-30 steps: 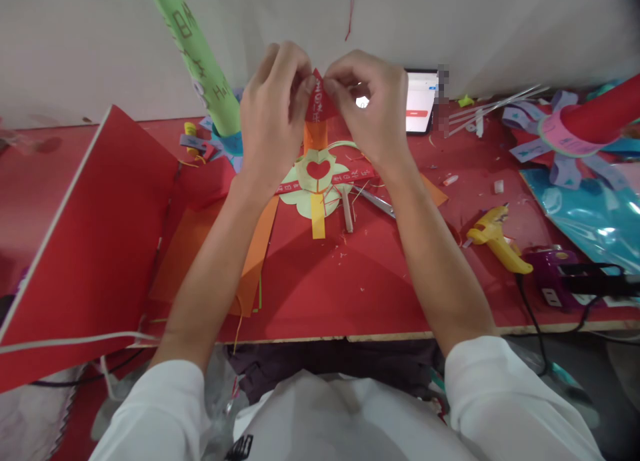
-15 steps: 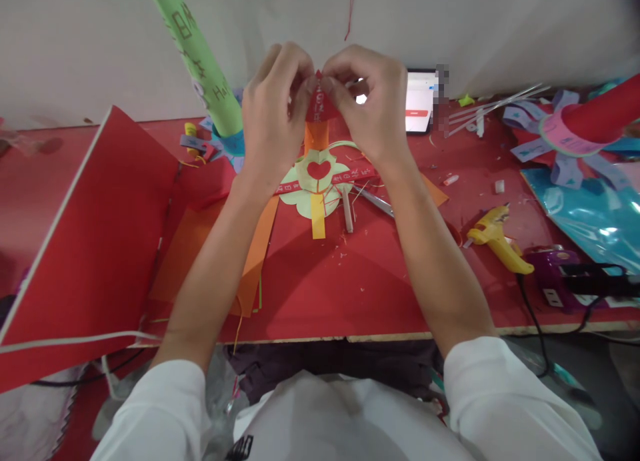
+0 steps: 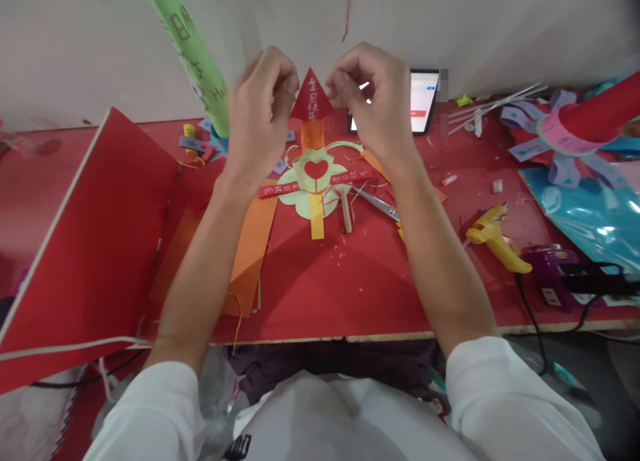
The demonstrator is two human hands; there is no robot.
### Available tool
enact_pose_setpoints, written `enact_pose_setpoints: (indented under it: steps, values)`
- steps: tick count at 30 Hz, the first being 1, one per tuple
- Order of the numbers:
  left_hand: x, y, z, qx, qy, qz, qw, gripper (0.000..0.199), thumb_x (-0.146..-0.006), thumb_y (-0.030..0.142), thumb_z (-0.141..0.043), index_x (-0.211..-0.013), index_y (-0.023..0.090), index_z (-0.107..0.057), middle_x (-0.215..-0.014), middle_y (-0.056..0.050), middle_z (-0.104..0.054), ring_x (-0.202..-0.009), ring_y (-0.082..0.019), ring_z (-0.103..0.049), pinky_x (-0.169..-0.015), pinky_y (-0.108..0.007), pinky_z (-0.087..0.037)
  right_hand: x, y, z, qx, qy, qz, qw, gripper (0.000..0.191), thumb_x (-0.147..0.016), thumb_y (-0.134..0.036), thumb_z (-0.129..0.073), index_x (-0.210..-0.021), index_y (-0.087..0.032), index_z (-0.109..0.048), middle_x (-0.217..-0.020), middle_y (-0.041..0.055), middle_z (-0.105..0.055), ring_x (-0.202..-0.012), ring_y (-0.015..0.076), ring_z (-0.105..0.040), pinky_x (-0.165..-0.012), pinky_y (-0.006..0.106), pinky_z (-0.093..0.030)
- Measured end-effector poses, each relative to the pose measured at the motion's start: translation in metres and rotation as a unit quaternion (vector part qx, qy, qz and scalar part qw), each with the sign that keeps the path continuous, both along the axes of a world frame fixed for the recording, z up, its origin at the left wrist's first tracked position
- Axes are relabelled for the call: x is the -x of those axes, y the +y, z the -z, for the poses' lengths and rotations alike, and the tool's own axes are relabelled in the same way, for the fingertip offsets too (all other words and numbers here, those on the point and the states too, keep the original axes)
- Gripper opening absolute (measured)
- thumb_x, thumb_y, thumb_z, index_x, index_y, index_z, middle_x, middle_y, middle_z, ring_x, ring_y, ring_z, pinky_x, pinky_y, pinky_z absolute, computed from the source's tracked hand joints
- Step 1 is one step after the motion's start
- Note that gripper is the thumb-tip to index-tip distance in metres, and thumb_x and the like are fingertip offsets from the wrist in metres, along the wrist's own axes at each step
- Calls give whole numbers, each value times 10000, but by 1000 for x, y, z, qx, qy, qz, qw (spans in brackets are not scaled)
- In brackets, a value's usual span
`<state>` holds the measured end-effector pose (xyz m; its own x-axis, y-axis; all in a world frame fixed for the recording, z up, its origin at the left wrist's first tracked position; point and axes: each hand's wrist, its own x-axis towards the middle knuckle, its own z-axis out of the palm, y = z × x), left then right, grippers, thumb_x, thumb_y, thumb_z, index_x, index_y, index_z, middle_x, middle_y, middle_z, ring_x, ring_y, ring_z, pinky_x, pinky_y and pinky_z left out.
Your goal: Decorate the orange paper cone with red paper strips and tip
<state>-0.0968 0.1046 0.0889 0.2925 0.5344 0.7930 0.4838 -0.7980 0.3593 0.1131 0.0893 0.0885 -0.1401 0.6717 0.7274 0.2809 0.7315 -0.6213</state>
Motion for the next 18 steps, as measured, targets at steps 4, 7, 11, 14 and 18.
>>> enact_pose_setpoints:
  steps: [4, 7, 11, 14, 18]
  values:
    - [2, 1, 3, 0, -19, -11, 1000, 171, -1002, 180, -628, -875, 284, -580, -862, -23, -608, -763, -200, -525, -681, -399, -368, -5, 5, 4, 9, 27, -14, 999, 227, -1026, -372, -628, -806, -320, -630, -767, -10, -674, -724, 219, -673, -679, 400, -528]
    - [0, -3, 3, 2, -19, -14, 1000, 183, -1003, 192, -589, -864, 311, -581, -858, -28, -606, -773, -228, -548, -683, -419, -383, -9, 9, 7, 19, 20, 18, 999, 467, -1044, -558, -602, -653, -326, -498, -626, -11, -536, -604, 225, -524, -660, 430, -480]
    - [3, -4, 3, 19, 22, -18, 999, 132, -996, 226, -576, -912, 326, -591, -885, -30, -623, -796, -240, -588, -701, -427, -442, -12, 6, 7, 30, 11, 20, 999, 365, -1028, -495, -634, -702, -344, -567, -701, -18, -618, -691, 221, -608, -681, 417, -494]
    - [6, -3, 5, 25, 68, -29, 997, 115, -981, 222, -575, -948, 327, -608, -871, -26, -637, -793, -239, -592, -705, -425, -449, -13, 4, 6, 66, -21, -3, 998, 76, -976, -332, -674, -919, -380, -691, -917, -53, -757, -877, 197, -708, -734, 378, -540]
    - [5, -2, 8, 27, 88, -56, 994, 106, -989, 260, -573, -918, 333, -602, -831, -32, -632, -767, -252, -561, -691, -439, -416, -10, 4, 8, 66, -69, 14, 995, 118, -943, -281, -669, -870, -361, -717, -911, -53, -772, -875, 197, -700, -786, 384, -567]
